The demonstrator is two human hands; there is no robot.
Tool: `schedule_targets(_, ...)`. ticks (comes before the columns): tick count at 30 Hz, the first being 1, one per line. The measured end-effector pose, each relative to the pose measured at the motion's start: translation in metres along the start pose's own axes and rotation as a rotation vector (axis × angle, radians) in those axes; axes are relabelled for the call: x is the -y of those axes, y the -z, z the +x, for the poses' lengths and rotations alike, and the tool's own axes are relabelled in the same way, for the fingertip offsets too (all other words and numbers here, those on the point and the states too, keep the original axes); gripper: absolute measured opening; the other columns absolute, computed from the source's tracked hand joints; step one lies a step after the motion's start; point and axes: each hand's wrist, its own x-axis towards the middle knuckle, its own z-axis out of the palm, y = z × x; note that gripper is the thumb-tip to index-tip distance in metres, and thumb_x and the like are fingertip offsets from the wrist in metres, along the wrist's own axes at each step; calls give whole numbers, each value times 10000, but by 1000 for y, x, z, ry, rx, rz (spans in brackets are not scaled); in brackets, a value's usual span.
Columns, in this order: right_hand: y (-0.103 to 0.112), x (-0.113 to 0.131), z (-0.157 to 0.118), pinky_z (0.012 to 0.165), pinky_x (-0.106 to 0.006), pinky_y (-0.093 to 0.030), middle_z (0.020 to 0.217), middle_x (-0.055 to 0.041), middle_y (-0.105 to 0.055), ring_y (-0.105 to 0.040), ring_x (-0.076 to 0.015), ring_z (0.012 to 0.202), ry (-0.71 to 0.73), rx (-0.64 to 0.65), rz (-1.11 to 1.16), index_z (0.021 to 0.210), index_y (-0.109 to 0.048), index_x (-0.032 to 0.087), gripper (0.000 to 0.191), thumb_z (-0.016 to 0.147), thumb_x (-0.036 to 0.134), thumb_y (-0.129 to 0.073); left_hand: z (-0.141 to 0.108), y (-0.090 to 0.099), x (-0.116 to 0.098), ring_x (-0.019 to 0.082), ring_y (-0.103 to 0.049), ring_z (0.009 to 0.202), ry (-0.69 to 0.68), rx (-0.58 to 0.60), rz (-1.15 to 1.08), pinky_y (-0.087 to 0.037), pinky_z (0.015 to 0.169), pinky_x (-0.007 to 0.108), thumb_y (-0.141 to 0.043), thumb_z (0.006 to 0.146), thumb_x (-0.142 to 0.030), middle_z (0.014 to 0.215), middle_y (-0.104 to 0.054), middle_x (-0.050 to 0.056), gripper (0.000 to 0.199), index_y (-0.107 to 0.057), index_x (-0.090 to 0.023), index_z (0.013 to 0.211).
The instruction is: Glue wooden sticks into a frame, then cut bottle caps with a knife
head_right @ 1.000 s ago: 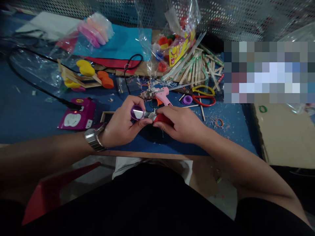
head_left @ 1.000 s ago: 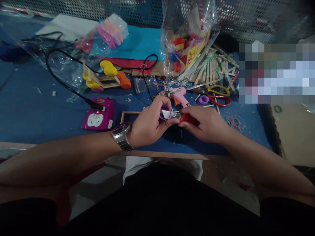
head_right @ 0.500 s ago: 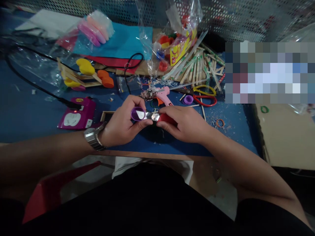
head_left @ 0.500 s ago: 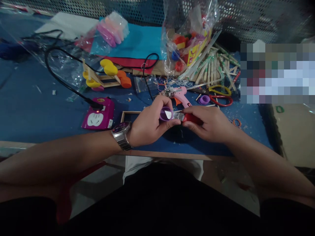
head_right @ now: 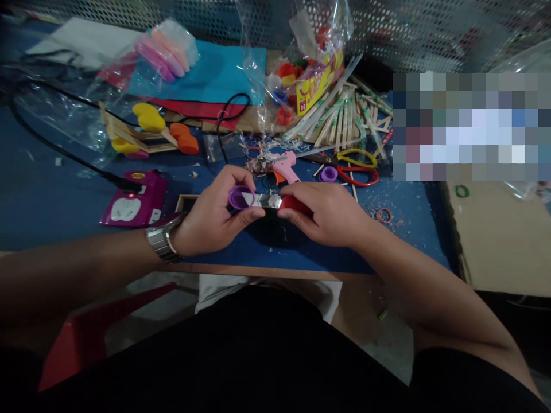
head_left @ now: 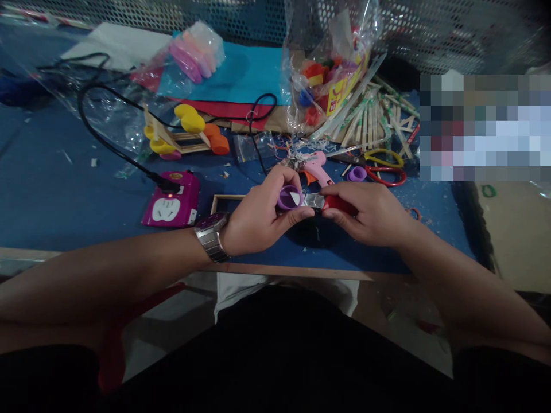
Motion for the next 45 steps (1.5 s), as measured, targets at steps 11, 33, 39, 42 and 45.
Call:
schedule_targets(11,1,-4,1,795,-372,-582,1131,-108,-848,-813,-275,966,-33,-2,-18,1259,-719,199,426,1094,545,-535,-3,-3,4,183,-612,889,-41,-53,-21,-544,780,359,-631,1067,-487,1143,-596,87,356,-461,-230,1245)
schedule_targets(33,4,-8,1,780,-362,-566,1109,-97,-853,-809,-266,939,-54,3,-19,1251,-731,201,433,1098,550,-526,2,-3,4,162,-596,736,297,-14,-611,-544,618,313,-524,1094,-602,872,-578,32,389,-641,-248,1204)
schedule_targets(39,2,-7,-1,791,-346,-568,1130,-111,-854,-818,-263,968,-31,-9,-20,1273,-736,168,459,1104,541,-527,2,0,1,156,-556,674,246,20,-539,-534,622,326,-500,1114,-573,820,-574,21,382,-621,-247,1273)
schedule_targets(42,3,-8,-1,803,-342,-572,1139,-118,-853,-820,-265,984,-29,-3,-24,1279,-736,156,451,1103,520,-537,2,-1,1,146,-547,667,217,12,-522,-519,616,313,-475,1127,-560,821,-566,23,388,-621,-232,1273)
schedule_targets(45,3,-8,-1,808,-342,-577,1142,-120,-854,-823,-266,989,-33,1,-26,1286,-738,155,440,1103,505,-543,2,-2,1,140,-550,680,206,2,-517,-529,618,302,-459,1135,-544,867,-563,32,384,-626,-226,1270)
